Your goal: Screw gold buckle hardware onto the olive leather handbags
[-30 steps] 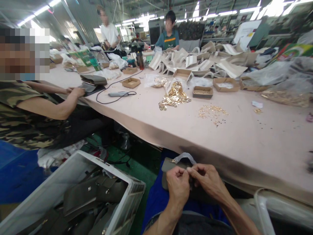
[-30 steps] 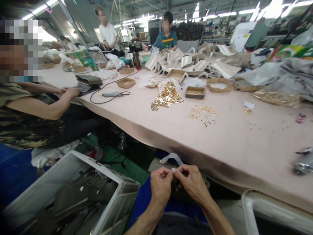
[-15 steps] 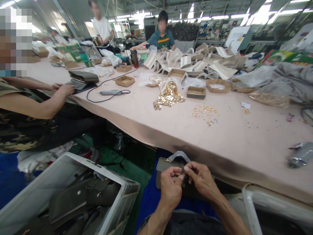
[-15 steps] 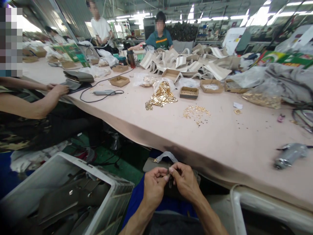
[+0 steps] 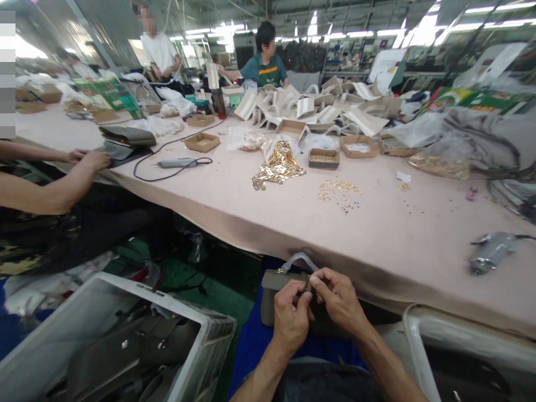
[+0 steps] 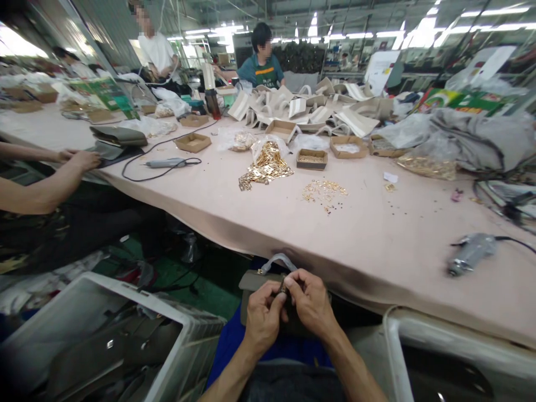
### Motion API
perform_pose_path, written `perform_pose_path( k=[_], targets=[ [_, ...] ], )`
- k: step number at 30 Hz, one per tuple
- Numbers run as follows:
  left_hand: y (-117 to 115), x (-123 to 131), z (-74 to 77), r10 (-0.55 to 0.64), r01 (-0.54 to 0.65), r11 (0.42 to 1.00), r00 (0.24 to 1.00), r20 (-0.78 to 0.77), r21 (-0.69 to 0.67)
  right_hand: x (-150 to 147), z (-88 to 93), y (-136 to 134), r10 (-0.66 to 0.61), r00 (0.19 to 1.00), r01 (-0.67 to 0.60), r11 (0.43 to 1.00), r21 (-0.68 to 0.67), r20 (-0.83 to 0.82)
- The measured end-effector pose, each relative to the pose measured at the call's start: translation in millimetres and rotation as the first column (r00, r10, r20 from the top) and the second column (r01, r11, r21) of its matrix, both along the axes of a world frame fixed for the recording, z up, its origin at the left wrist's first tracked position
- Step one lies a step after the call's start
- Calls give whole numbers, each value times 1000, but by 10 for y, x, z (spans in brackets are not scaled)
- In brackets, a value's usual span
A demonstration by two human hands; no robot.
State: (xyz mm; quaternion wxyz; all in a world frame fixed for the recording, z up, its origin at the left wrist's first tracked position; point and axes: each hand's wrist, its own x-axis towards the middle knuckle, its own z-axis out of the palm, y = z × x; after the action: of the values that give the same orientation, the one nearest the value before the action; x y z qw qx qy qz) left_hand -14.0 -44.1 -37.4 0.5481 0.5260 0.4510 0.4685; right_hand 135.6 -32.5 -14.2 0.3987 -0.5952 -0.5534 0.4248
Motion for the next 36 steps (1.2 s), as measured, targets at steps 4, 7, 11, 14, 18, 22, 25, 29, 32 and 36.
perform_pose_path(
  k=[4, 7, 11, 14, 18, 22, 25, 29, 32, 36],
  targets=[
    [58, 45, -96, 96, -83, 981, 993, 68, -173, 217, 25, -23, 125, 961, -184, 955, 234, 245],
    [85, 50, -90, 172, -159, 964, 984, 45, -212, 403, 15, -86, 133, 862, -355, 848, 393, 490],
    [113, 27, 37, 211, -212, 964, 977, -24, -157, 427, -63, -170, 27, 839, -373, 757, 537, 544],
    [113, -4, 164, 236, -246, 966, 965, -113, -86, 326, -68, -194, -16, 875, -319, 732, 602, 484],
    [78, -54, 317, 236, -252, 966, 948, -213, -52, 230, 42, -213, -35, 907, -266, 725, 635, 420],
    [41, -100, 433, 239, -252, 967, 943, -232, -31, 245, 98, -292, -92, 937, -183, 694, 696, 338],
    [14, -127, 474, 256, -264, 965, 940, -226, -4, 301, -5, -392, -299, 929, 92, 759, 644, 220],
    [-51, -119, 520, 268, -267, 963, 935, -232, 36, 350, -184, -505, -269, 955, 238, 945, 226, 121],
    [-101, -75, 649, 259, -254, 966, 940, -223, 53, 342, -160, -553, -211, 972, 200, 974, 105, 103],
    [-81, -22, 858, 259, -247, 966, 937, -234, 76, 323, 11, -629, -234, 965, 231, 972, 34, 118]
  ],
)
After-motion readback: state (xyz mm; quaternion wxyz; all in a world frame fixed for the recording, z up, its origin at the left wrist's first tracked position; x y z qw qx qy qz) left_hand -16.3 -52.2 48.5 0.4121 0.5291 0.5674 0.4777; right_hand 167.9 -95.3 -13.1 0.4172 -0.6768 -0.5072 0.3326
